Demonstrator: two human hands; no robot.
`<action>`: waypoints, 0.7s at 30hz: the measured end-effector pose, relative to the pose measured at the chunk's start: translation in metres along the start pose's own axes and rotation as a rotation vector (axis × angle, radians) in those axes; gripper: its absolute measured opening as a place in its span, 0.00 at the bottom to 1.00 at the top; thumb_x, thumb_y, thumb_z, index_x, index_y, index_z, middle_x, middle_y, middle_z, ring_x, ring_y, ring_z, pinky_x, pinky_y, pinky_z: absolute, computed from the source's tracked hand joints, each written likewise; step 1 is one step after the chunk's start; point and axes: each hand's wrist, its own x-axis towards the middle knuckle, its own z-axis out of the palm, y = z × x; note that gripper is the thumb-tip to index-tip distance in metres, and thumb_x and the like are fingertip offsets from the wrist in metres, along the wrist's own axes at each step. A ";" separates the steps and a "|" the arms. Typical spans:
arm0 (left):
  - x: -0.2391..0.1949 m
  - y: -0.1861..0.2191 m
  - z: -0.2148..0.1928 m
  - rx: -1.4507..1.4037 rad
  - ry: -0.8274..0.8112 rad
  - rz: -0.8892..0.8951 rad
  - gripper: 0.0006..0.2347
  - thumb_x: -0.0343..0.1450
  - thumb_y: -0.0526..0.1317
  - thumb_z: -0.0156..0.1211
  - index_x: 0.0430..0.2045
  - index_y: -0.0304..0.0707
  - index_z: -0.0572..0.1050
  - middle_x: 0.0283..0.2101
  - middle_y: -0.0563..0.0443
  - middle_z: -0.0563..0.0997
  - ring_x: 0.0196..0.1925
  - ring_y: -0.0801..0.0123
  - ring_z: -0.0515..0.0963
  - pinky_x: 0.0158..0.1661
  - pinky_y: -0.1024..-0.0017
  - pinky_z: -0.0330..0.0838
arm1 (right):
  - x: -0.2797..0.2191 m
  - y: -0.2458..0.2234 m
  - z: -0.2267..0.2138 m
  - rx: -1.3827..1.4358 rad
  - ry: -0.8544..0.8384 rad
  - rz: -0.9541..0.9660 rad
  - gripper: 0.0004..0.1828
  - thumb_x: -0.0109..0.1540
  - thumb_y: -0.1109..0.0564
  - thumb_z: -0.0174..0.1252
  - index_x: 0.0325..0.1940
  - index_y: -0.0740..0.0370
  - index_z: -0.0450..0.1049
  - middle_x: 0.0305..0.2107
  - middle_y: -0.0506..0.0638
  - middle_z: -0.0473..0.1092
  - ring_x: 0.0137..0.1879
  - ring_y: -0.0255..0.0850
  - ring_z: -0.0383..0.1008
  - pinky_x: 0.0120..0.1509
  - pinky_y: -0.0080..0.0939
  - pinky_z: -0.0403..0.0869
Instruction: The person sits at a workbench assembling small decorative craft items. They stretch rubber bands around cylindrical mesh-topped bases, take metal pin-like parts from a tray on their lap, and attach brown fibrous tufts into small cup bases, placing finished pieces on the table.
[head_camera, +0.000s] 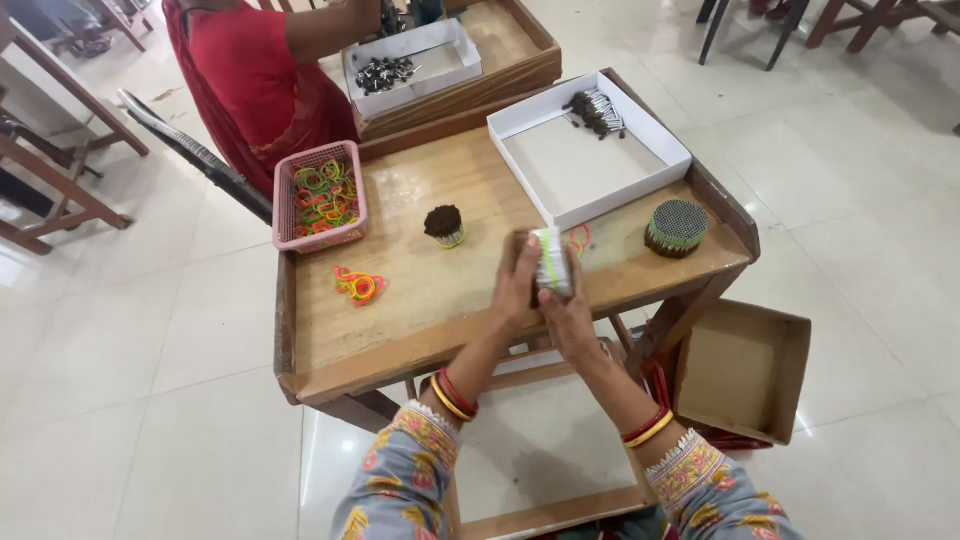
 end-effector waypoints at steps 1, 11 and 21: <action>0.000 0.007 0.004 -0.002 -0.006 -0.003 0.17 0.76 0.50 0.52 0.54 0.39 0.71 0.49 0.42 0.77 0.49 0.62 0.77 0.51 0.65 0.72 | 0.000 -0.009 -0.001 -0.002 0.006 -0.003 0.51 0.59 0.58 0.66 0.80 0.52 0.44 0.64 0.49 0.60 0.65 0.41 0.64 0.66 0.39 0.69; 0.044 -0.070 0.008 0.906 -0.167 0.473 0.06 0.69 0.33 0.60 0.38 0.35 0.77 0.44 0.38 0.79 0.50 0.45 0.77 0.50 0.56 0.73 | -0.004 -0.098 -0.019 -0.789 0.152 -0.297 0.60 0.51 0.50 0.78 0.77 0.64 0.48 0.65 0.55 0.62 0.69 0.43 0.66 0.73 0.43 0.69; 0.018 -0.034 -0.060 -0.122 0.141 -0.234 0.05 0.74 0.37 0.59 0.39 0.37 0.73 0.34 0.47 0.85 0.34 0.69 0.85 0.29 0.75 0.72 | 0.014 -0.094 -0.001 -0.972 -0.122 -0.182 0.57 0.48 0.53 0.79 0.72 0.64 0.51 0.65 0.57 0.64 0.70 0.45 0.66 0.73 0.45 0.66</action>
